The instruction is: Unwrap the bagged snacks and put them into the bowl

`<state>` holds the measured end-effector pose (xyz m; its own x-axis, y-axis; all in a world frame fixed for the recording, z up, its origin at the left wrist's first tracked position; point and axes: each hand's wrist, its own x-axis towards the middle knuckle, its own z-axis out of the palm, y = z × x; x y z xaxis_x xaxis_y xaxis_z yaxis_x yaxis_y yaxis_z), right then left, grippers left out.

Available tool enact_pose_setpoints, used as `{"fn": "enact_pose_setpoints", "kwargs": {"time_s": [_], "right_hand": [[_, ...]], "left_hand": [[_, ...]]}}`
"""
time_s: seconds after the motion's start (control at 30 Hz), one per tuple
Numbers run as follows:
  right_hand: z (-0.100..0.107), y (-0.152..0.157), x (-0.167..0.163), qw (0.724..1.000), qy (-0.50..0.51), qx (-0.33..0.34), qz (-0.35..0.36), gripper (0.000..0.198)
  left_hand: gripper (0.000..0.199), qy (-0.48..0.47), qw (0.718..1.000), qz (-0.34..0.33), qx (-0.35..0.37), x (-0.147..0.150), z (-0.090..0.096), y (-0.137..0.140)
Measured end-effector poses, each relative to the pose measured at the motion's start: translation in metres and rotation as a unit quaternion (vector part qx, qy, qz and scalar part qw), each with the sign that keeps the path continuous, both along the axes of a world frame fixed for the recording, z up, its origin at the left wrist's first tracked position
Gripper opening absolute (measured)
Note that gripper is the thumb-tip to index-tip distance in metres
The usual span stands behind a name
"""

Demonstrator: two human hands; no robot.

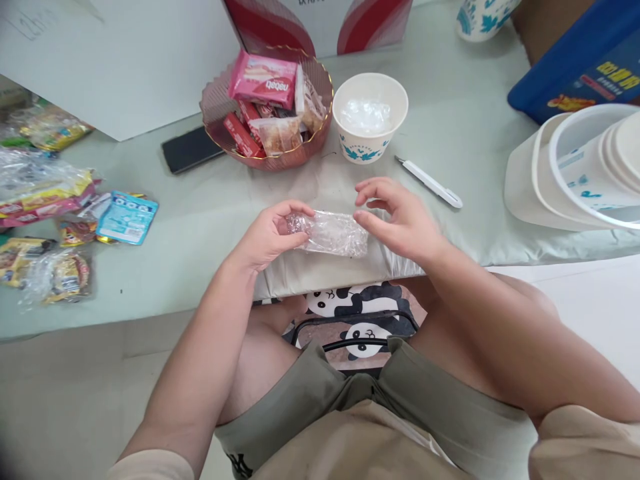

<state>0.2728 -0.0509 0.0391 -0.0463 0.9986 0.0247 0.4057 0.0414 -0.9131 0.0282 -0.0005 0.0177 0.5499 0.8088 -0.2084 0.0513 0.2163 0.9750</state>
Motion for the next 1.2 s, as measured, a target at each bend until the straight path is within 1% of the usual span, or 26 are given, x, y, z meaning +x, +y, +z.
{"fn": "enact_pose_setpoints", "kwargs": {"time_s": [0.03, 0.07, 0.1, 0.17, 0.2, 0.27, 0.33, 0.37, 0.4, 0.47, 0.5, 0.53, 0.57, 0.6, 0.63, 0.7, 0.73, 0.83, 0.9, 0.97, 1.0, 1.07, 1.1, 1.13, 1.2], "right_hand": [[0.003, 0.001, 0.000, 0.999, 0.032, -0.032, 0.005, 0.028], [0.005, 0.001, 0.000, 0.995, 0.055, -0.077, 0.028, 0.035], [0.008, 0.001, -0.001, 0.988, 0.062, -0.128, 0.065, 0.038], [0.012, 0.001, -0.003, 0.965, 0.040, -0.214, 0.146, 0.033], [0.013, 0.000, -0.005, 0.954, 0.025, -0.242, 0.174, 0.030], [0.014, -0.001, -0.008, 0.944, 0.010, -0.266, 0.193, 0.024], [0.014, -0.001, -0.010, 0.948, 0.015, -0.262, 0.177, 0.021], [0.014, -0.002, -0.010, 0.951, 0.015, -0.258, 0.168, 0.021], [0.013, -0.001, -0.010, 0.953, 0.013, -0.254, 0.162, 0.021], [0.013, -0.001, -0.010, 0.957, 0.006, -0.246, 0.154, 0.021], [0.012, -0.001, -0.009, 0.958, 0.003, -0.243, 0.151, 0.020], [0.012, -0.001, -0.009, 0.959, 0.002, -0.241, 0.150, 0.020], [0.011, 0.000, -0.009, 0.959, 0.005, -0.239, 0.151, 0.019], [0.011, -0.001, -0.010, 0.959, 0.010, -0.235, 0.154, 0.018], [0.010, -0.001, -0.011, 0.960, 0.018, -0.229, 0.162, 0.016], [0.009, -0.001, -0.013, 0.960, 0.039, -0.204, 0.186, 0.013], [0.009, -0.002, -0.014, 0.961, 0.050, -0.188, 0.197, 0.011], [0.008, -0.003, -0.019, 0.963, 0.086, -0.138, 0.214, 0.013], [0.007, -0.003, -0.021, 0.966, 0.104, -0.111, 0.211, 0.017], [0.004, -0.003, -0.022, 0.972, 0.103, -0.101, 0.185, 0.021], [0.003, -0.003, -0.022, 0.979, 0.092, -0.098, 0.152, 0.023], [0.000, -0.003, -0.023, 0.993, 0.060, -0.077, 0.059, 0.026], [-0.001, -0.004, -0.024, 0.997, 0.049, -0.060, 0.022, 0.030], [-0.002, -0.004, -0.025, 0.998, 0.043, -0.045, 0.003, 0.036], [-0.003, -0.004, -0.029, 0.999, 0.038, -0.033, 0.010, 0.046]], "left_hand": [[0.034, 0.001, 1.000, -0.016, 0.008, 0.000, 0.001, -0.001], [0.035, -0.001, 0.999, -0.031, 0.014, 0.000, 0.001, -0.002], [0.036, -0.005, 0.999, -0.040, 0.021, 0.001, 0.001, -0.003], [0.041, -0.014, 0.998, -0.034, 0.047, 0.002, -0.002, -0.004], [0.043, -0.014, 0.997, -0.017, 0.069, 0.003, -0.004, -0.003], [0.045, 0.001, 0.992, 0.039, 0.124, 0.003, -0.011, 0.002], [0.043, 0.024, 0.978, 0.120, 0.170, 0.001, -0.018, 0.008], [0.040, 0.037, 0.966, 0.172, 0.188, 0.000, -0.019, 0.010], [0.035, 0.052, 0.949, 0.232, 0.207, -0.001, -0.020, 0.012], [0.025, 0.084, 0.894, 0.343, 0.275, -0.002, -0.016, 0.009], [0.021, 0.094, 0.865, 0.368, 0.327, 0.000, -0.012, 0.004], [0.017, 0.104, 0.840, 0.369, 0.383, 0.002, -0.008, -0.002], [0.013, 0.101, 0.828, 0.330, 0.442, 0.006, -0.004, -0.010], [0.011, 0.100, 0.835, 0.259, 0.475, 0.010, 0.000, -0.018], [0.009, 0.111, 0.847, 0.196, 0.482, 0.015, 0.003, -0.025], [0.018, 0.139, 0.879, 0.106, 0.443, 0.023, 0.007, -0.035], [0.024, 0.143, 0.897, 0.079, 0.411, 0.026, 0.007, -0.037], [0.036, 0.118, 0.950, 0.043, 0.287, 0.029, 0.004, -0.035], [0.038, 0.093, 0.972, 0.044, 0.210, 0.027, 0.002, -0.030], [0.037, 0.080, 0.982, 0.061, 0.161, 0.024, 0.001, -0.025], [0.035, 0.077, 0.983, 0.074, 0.148, 0.022, 0.000, -0.023], [0.033, 0.070, 0.985, 0.092, 0.125, 0.020, 0.000, -0.020], [0.033, 0.063, 0.988, 0.088, 0.111, 0.019, 0.000, -0.019], [0.035, 0.053, 0.991, 0.073, 0.095, 0.019, 0.000, -0.018], [0.040, 0.030, 0.997, 0.025, 0.061, 0.020, 0.001, -0.019]]}}
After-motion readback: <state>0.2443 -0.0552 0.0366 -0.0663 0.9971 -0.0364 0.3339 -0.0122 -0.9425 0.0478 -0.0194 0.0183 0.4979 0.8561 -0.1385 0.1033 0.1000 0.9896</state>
